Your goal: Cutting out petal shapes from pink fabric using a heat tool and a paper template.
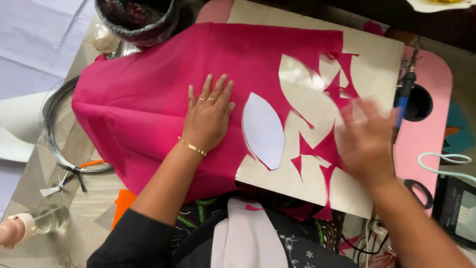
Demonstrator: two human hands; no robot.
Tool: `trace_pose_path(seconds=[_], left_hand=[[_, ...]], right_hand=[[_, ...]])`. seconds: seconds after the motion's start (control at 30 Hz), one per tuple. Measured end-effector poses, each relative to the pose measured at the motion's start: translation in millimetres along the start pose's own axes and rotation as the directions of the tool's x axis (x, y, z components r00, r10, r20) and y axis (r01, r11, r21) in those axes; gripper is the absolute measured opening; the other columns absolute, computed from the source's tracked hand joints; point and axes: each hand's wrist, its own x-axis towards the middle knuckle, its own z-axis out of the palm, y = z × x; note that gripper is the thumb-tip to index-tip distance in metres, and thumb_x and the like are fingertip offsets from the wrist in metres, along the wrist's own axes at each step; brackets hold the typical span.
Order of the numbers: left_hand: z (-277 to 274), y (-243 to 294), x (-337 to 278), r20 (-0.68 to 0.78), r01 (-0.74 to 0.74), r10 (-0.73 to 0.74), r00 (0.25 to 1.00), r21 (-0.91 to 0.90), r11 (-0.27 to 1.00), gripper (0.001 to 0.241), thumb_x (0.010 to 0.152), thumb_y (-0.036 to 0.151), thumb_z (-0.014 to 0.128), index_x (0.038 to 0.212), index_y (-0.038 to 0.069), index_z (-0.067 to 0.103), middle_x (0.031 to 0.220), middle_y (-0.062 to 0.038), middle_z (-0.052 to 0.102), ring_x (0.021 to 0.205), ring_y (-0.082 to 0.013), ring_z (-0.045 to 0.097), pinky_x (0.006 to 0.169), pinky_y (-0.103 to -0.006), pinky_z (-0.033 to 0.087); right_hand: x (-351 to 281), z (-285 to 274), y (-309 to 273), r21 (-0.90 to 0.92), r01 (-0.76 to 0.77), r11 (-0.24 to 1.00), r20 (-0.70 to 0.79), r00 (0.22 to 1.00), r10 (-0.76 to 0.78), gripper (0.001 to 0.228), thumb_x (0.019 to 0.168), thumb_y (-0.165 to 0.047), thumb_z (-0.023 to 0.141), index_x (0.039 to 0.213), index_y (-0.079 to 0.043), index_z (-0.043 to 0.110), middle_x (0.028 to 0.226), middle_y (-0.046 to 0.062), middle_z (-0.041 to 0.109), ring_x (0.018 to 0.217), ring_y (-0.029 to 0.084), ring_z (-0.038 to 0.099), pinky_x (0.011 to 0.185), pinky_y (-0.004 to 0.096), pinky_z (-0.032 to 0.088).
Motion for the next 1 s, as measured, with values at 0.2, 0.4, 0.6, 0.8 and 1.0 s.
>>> trace_pose_path(seconds=[0.2, 0.4, 0.6, 0.8, 1.0], left_hand=[[-2.9, -6.0, 24.8, 0.251, 0.001, -0.024, 0.968, 0.092, 0.996, 0.046, 0.100, 0.040, 0.028, 0.146, 0.037, 0.027, 0.154, 0.009, 0.022, 0.143, -0.0298, 0.009, 0.100, -0.0770, 0.002], [-13.1, -8.8, 41.3, 0.340, -0.024, 0.003, 0.940, 0.057, 0.998, 0.046, 0.098, 0.048, 0.017, 0.141, 0.045, 0.031, 0.152, 0.016, 0.024, 0.143, -0.0255, 0.011, 0.095, -0.0814, 0.007], [-14.8, -13.7, 42.4, 0.345, -0.063, 0.048, 0.937, 0.033, 0.997, 0.044, 0.099, 0.046, 0.019, 0.143, 0.045, 0.027, 0.153, 0.017, 0.019, 0.143, -0.0228, 0.008, 0.094, -0.0820, 0.012], [-15.4, -15.2, 40.5, 0.354, -0.072, 0.054, 0.934, 0.038, 0.997, 0.045, 0.099, 0.045, 0.024, 0.144, 0.045, 0.023, 0.154, 0.018, 0.014, 0.143, -0.0216, 0.005, 0.096, -0.0807, 0.014], [-16.3, -2.6, 39.6, 0.322, -0.161, 0.125, 0.938, 0.087, 0.983, 0.046, 0.100, 0.038, 0.026, 0.145, 0.034, 0.025, 0.153, 0.008, 0.025, 0.142, -0.0237, 0.016, 0.093, -0.0834, 0.006]], right_hand=[[34.3, 21.2, -120.3, 0.069, 0.152, 0.986, 0.115, 0.981, -0.159, 0.053, 0.093, -0.050, 0.042, 0.130, -0.014, 0.053, 0.140, 0.013, 0.047, 0.132, 0.027, 0.042, 0.112, 0.052, 0.016], [27.5, 40.0, -131.9, 0.033, 0.103, 0.994, 0.299, 0.948, -0.108, 0.077, 0.085, -0.067, 0.033, 0.133, -0.009, 0.046, 0.143, 0.012, 0.043, 0.136, 0.026, 0.036, 0.114, 0.051, 0.010], [20.9, 33.2, -135.5, 0.063, 0.077, 0.995, 0.288, 0.953, -0.092, 0.072, 0.086, -0.063, 0.039, 0.131, -0.009, 0.049, 0.144, 0.010, 0.043, 0.136, 0.024, 0.036, 0.114, 0.052, 0.013], [12.6, 25.3, -139.8, 0.049, 0.111, 0.993, 0.253, 0.960, -0.120, 0.068, 0.086, -0.061, 0.042, 0.128, -0.008, 0.052, 0.141, 0.011, 0.046, 0.133, 0.025, 0.041, 0.113, 0.052, 0.016], [4.4, 20.0, -143.4, 0.064, 0.100, 0.993, 0.244, 0.963, -0.113, 0.065, 0.087, -0.059, 0.043, 0.128, -0.009, 0.052, 0.139, 0.010, 0.048, 0.132, 0.024, 0.042, 0.114, 0.052, 0.015]])
